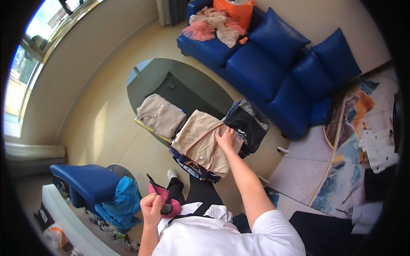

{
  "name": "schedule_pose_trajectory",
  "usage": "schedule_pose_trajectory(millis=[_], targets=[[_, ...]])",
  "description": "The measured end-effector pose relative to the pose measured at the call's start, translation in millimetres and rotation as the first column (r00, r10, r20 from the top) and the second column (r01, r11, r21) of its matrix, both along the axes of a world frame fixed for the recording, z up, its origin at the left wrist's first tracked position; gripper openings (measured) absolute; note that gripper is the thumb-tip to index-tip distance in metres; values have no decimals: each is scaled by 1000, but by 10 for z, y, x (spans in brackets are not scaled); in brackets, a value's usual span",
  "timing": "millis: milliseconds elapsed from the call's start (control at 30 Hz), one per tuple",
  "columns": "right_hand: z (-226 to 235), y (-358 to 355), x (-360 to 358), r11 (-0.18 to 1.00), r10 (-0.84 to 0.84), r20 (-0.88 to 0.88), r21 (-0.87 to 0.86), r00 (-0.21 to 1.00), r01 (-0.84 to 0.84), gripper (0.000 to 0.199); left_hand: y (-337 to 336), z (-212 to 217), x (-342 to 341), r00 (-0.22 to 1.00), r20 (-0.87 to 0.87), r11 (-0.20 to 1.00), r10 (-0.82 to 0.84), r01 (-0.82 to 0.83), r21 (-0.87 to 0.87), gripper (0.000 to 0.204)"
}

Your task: The person folds various garments including a pink cloth, a blue shirt, a beige jacket, and striped pants. The person places the folded items on a glass coffee table in a living room.

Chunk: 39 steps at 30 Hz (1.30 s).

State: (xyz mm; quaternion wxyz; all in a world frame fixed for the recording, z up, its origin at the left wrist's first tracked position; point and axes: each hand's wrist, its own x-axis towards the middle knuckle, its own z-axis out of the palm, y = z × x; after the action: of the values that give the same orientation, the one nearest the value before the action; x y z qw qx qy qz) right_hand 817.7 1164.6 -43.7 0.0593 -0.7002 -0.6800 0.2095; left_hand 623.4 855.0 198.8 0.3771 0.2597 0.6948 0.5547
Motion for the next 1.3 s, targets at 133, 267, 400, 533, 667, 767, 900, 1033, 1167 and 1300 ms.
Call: schedule_pose_trajectory(millis=[133, 267, 400, 533, 667, 767, 900, 1033, 1167, 1300], targets=[[60, 190, 49, 996, 92, 165, -11, 982, -92, 53, 43, 170, 160, 982, -186, 986, 32, -62, -157, 24], [48, 137, 356, 967, 236, 62, 83, 970, -241, 29, 43, 204, 231, 987, -158, 962, -25, -19, -274, 17], [500, -331, 283, 881, 432, -275, 333, 859, -337, 20, 0, 229, 265, 965, -178, 953, -194, 143, -266, 40], [1514, -1319, 58, 690, 723, -386, 429, 573, -583, 15, -117, 122, 321, 923, -315, 974, -223, 195, -116, 54], [2103, -2388, -125, 503, 854, -407, 481, 325, -718, 21, -418, 211, 414, 817, -561, 991, -134, 119, -63, 52], [2249, -2940, -177, 498, 854, -409, 469, 321, -729, 30, -862, 166, 458, 769, -631, 994, -102, 53, -95, 42], [2348, -3320, -169, 408, 889, -403, 486, 216, -773, 30, -1380, 103, 451, 735, -675, 997, -69, 20, -80, 27], [2343, -3526, -111, 249, 937, -343, 539, 60, -805, 26, -1755, 222, 445, 791, -582, 977, -188, 88, -196, 26], [2437, -3642, -199, 178, 947, -318, 627, -41, -758, 17, -1957, 144, 517, 705, -648, 941, -287, 80, -330, 20], [2472, -3638, -199, 115, 961, -270, 581, -58, -806, 18, -2004, -26, 445, 814, -535, 936, -227, 30, -351, 16]])
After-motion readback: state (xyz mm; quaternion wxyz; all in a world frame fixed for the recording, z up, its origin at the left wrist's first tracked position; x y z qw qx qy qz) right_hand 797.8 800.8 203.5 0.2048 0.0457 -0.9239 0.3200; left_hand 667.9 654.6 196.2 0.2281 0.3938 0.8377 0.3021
